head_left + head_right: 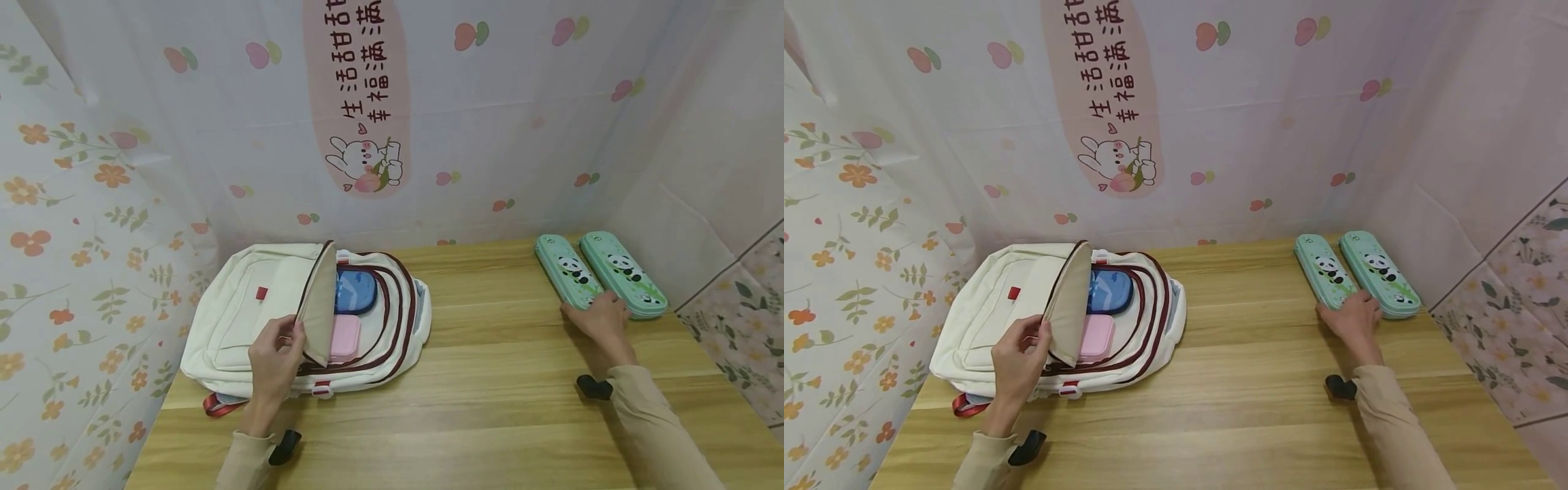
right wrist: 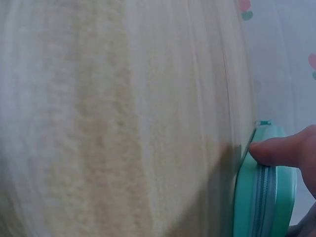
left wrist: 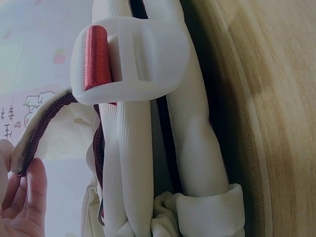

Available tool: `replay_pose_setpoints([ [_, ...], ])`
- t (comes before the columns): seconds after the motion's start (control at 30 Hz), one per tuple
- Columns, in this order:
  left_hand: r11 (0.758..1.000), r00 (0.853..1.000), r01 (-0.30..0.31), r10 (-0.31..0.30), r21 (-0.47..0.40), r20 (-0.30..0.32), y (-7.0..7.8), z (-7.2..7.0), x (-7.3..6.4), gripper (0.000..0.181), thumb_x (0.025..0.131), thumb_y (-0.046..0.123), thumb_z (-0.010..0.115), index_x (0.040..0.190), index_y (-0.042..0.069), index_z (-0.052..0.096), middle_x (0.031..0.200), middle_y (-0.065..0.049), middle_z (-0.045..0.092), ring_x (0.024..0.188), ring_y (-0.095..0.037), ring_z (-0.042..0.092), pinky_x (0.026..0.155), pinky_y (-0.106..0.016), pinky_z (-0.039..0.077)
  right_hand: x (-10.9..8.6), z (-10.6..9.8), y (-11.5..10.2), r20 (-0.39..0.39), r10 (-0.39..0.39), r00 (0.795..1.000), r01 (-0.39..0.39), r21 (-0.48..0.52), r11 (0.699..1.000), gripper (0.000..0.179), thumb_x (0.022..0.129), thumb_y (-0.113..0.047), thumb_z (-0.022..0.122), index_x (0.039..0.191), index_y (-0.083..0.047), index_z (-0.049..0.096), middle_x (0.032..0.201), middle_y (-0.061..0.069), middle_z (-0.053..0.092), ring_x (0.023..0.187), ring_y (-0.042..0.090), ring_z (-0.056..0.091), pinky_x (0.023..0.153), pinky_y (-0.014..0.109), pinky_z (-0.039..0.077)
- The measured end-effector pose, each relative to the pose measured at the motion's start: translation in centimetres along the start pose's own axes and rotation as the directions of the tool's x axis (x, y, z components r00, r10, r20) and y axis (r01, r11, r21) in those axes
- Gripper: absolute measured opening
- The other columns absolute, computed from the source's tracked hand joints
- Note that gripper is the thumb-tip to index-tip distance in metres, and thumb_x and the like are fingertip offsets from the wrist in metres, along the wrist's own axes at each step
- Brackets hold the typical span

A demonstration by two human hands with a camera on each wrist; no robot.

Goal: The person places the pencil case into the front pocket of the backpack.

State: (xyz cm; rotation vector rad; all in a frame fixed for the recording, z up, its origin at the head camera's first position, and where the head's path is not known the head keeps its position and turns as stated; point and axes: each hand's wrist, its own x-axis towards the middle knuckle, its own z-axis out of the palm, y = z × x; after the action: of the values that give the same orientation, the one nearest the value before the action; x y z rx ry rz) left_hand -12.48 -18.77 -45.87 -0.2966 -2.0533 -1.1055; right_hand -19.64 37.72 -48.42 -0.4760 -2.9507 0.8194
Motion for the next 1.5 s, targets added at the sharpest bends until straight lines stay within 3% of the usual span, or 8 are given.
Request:
replay_pose_setpoints([
  [0.1,1.0,1.0,0.003,-0.003,0.001,0.0,0.0,0.0,-0.1,0.012,0.085,-0.01,0.068,0.097,-0.009,0.069,0.081,-0.016,0.068,0.073,0.005,0.058,0.064,-0.004,0.05,0.0,0.2,0.2,-0.029,0.025,0.999,-0.025,-0.001,1.0,0.087,0.089,-0.038,0.069,0.125,0.032,0.031,0.123,0.056,0.035,0.119,0.067,0.031,0.099,0.069,0.029],
  [0.23,0.999,0.999,-0.04,0.039,-0.005,-0.025,0.0,0.0,0.0,0.013,0.083,-0.012,0.069,0.096,-0.008,0.07,0.08,-0.017,0.069,0.07,0.001,0.059,0.062,-0.005,0.05,0.0,0.2,0.4,-0.065,0.065,0.996,-0.063,0.027,0.998,0.093,0.086,-0.039,0.073,0.131,0.032,0.032,0.128,0.054,0.036,0.122,0.064,0.035,0.101,0.067,0.035],
  [0.5,0.998,0.998,-0.051,0.05,-0.021,-0.03,0.0,0.1,0.2,0.015,0.082,-0.014,0.071,0.096,-0.009,0.07,0.08,-0.019,0.07,0.067,-0.008,0.061,0.062,-0.005,0.05,-0.3,0.3,0.7,-0.123,0.101,0.987,-0.089,0.105,0.991,0.095,0.084,-0.038,0.076,0.135,0.03,0.033,0.132,0.051,0.036,0.126,0.06,0.033,0.104,0.065,0.034],
  [0.7,0.999,0.999,-0.041,0.041,-0.005,-0.025,-0.2,0.2,0.1,0.018,0.08,-0.015,0.072,0.096,-0.009,0.07,0.079,-0.019,0.069,0.067,-0.009,0.061,0.062,-0.004,0.049,-0.6,0.2,0.6,-0.106,0.13,0.986,-0.112,0.16,0.981,0.097,0.086,-0.04,0.075,0.138,0.029,0.031,0.137,0.051,0.033,0.13,0.06,0.031,0.108,0.065,0.032],
  [0.8,0.999,0.999,-0.034,0.034,-0.001,-0.022,-0.2,0.2,0.1,0.018,0.079,-0.016,0.072,0.096,-0.009,0.07,0.08,-0.019,0.07,0.067,-0.01,0.062,0.062,-0.004,0.05,-0.7,-0.1,0.3,-0.102,0.112,0.988,-0.093,0.17,0.981,0.098,0.087,-0.042,0.074,0.139,0.029,0.031,0.139,0.051,0.034,0.131,0.061,0.032,0.109,0.066,0.031],
  [1.07,0.998,0.998,-0.053,0.054,0.018,-0.045,-0.1,0.3,0.2,0.018,0.078,-0.017,0.071,0.094,-0.01,0.07,0.077,-0.019,0.069,0.063,-0.015,0.062,0.058,-0.008,0.051,-0.9,-0.2,-0.5,-0.145,0.029,0.989,-0.007,0.149,0.989,0.091,0.086,-0.045,0.076,0.127,0.03,0.044,0.123,0.049,0.047,0.114,0.06,0.045,0.094,0.065,0.039],
  [1.4,0.998,0.997,-0.054,0.055,0.019,-0.047,-0.1,0.3,0.2,0.019,0.076,-0.02,0.071,0.094,-0.012,0.069,0.075,-0.018,0.068,0.062,-0.015,0.061,0.058,-0.008,0.051,-1.5,-0.1,-1.9,-0.13,-0.018,0.991,0.034,0.124,0.992,0.095,0.086,-0.046,0.075,0.137,0.025,0.039,0.132,0.047,0.046,0.12,0.059,0.046,0.099,0.066,0.04],
  [1.5,0.998,0.997,-0.06,0.061,0.018,-0.05,-0.2,0.3,0.1,0.021,0.076,-0.02,0.071,0.095,-0.011,0.069,0.077,-0.017,0.068,0.063,-0.014,0.062,0.059,-0.008,0.051,-1.6,-0.2,-2.5,-0.114,-0.035,0.993,0.047,0.1,0.994,0.096,0.087,-0.05,0.074,0.138,0.024,0.04,0.13,0.047,0.048,0.117,0.058,0.049,0.094,0.065,0.043],
])
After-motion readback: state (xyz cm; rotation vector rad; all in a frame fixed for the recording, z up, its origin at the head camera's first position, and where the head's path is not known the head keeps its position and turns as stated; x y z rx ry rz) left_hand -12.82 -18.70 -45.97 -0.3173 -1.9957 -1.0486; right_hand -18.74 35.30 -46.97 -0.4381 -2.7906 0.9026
